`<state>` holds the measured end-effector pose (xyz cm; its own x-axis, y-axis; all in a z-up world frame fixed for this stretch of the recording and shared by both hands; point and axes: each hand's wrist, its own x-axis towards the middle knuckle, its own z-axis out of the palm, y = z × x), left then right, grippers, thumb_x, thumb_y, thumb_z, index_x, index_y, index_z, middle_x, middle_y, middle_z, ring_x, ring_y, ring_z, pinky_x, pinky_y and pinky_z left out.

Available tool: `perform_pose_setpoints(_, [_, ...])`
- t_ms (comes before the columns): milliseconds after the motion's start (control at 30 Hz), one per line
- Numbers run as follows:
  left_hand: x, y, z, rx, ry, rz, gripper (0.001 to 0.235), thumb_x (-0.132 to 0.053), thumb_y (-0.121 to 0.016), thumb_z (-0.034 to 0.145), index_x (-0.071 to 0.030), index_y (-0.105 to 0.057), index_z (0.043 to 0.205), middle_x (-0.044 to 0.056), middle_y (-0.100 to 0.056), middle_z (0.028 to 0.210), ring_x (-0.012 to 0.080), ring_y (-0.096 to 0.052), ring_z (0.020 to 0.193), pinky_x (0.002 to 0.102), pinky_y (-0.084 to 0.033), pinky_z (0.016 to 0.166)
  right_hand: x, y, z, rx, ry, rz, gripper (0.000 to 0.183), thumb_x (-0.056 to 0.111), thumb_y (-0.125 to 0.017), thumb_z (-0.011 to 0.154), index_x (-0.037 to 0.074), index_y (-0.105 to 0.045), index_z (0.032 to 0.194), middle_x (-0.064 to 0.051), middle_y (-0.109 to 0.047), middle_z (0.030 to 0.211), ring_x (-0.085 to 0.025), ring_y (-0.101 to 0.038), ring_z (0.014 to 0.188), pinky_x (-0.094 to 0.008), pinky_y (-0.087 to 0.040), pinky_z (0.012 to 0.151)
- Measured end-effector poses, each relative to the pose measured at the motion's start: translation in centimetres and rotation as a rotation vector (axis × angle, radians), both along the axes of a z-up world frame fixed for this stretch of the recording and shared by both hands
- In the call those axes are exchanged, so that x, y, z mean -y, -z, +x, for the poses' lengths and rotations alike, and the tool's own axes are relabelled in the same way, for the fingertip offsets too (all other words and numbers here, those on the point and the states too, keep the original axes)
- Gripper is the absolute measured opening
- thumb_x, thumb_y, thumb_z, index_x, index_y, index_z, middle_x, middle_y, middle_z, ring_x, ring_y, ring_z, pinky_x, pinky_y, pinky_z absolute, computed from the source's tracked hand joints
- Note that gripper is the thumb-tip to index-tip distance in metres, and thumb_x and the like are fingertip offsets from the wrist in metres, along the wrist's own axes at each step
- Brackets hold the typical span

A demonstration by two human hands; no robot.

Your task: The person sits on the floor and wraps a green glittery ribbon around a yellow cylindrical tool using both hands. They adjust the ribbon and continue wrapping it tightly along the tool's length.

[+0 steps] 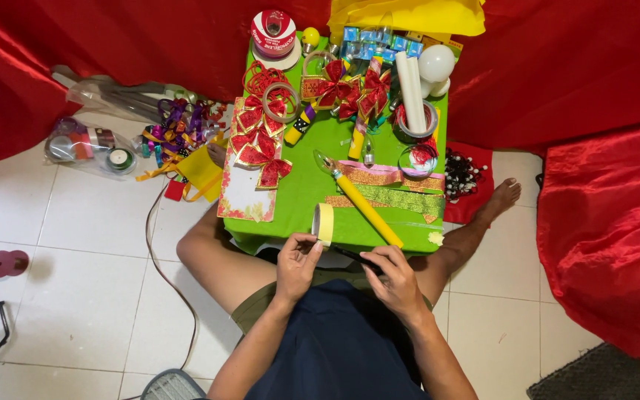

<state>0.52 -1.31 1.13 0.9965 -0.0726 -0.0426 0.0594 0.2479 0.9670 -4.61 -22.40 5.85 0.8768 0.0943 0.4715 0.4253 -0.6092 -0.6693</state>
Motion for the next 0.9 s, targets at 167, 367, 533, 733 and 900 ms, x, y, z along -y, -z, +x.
perform_pose_setpoints(167, [0.0,0.4,0.3,0.011,-0.003,-0.020,0.012,-0.008,-0.071,0.096,0.001,-0.067,0.103,0.009,-0.070,0.084,0.0104,-0.065,0.080,0.027,-0.056,0.073,0.0,0.2,0.1,-0.018,0.045,-0.001,0.023,0.003,-0.076,0.085,0.007,-0.077,0.107,-0.008,-0.069,0.092,-0.030,-0.070,0.084,-0.041,-0.059,0.076])
perform_pose_setpoints(367, [-1.6,3.1,1.4,0.003,-0.079,-0.016,0.014,-0.008,-0.066,0.099,0.001,-0.065,0.109,0.011,-0.072,0.090,0.0133,-0.068,0.083,0.030,-0.057,0.078,2.6,1.0,0.3,-0.071,0.269,0.015,0.023,0.005,-0.078,0.086,0.005,-0.075,0.109,-0.011,-0.070,0.097,-0.031,-0.071,0.087,-0.041,-0.058,0.077])
perform_pose_setpoints(533, [-3.2,3.7,2.6,-0.040,-0.107,0.017,0.013,-0.009,-0.064,0.101,0.001,-0.062,0.110,0.008,-0.069,0.092,0.0105,-0.065,0.085,0.029,-0.056,0.079,5.1,2.2,1.4,-0.094,0.340,0.022,0.025,0.005,-0.078,0.087,0.004,-0.074,0.111,-0.012,-0.070,0.100,-0.030,-0.071,0.087,-0.039,-0.058,0.077])
perform_pose_setpoints(733, [-4.0,2.7,4.9,0.004,-0.096,0.262,0.010,-0.009,-0.068,0.097,-0.004,-0.067,0.106,0.007,-0.071,0.092,0.0125,-0.065,0.090,0.034,-0.055,0.086,9.0,7.3,2.9,-0.217,0.393,-0.167,0.027,0.005,-0.075,0.089,0.008,-0.075,0.116,-0.011,-0.069,0.104,-0.034,-0.070,0.095,-0.044,-0.057,0.083])
perform_pose_setpoints(900, [-3.9,4.1,7.3,0.345,-0.001,0.730,0.011,-0.015,-0.074,0.091,-0.011,-0.072,0.101,0.006,-0.073,0.090,0.0257,-0.073,0.089,0.036,-0.057,0.082,10.6,10.5,3.7,-0.269,0.383,-0.274,0.028,0.003,-0.073,0.090,0.007,-0.074,0.117,-0.012,-0.068,0.103,-0.036,-0.068,0.099,-0.047,-0.055,0.089])
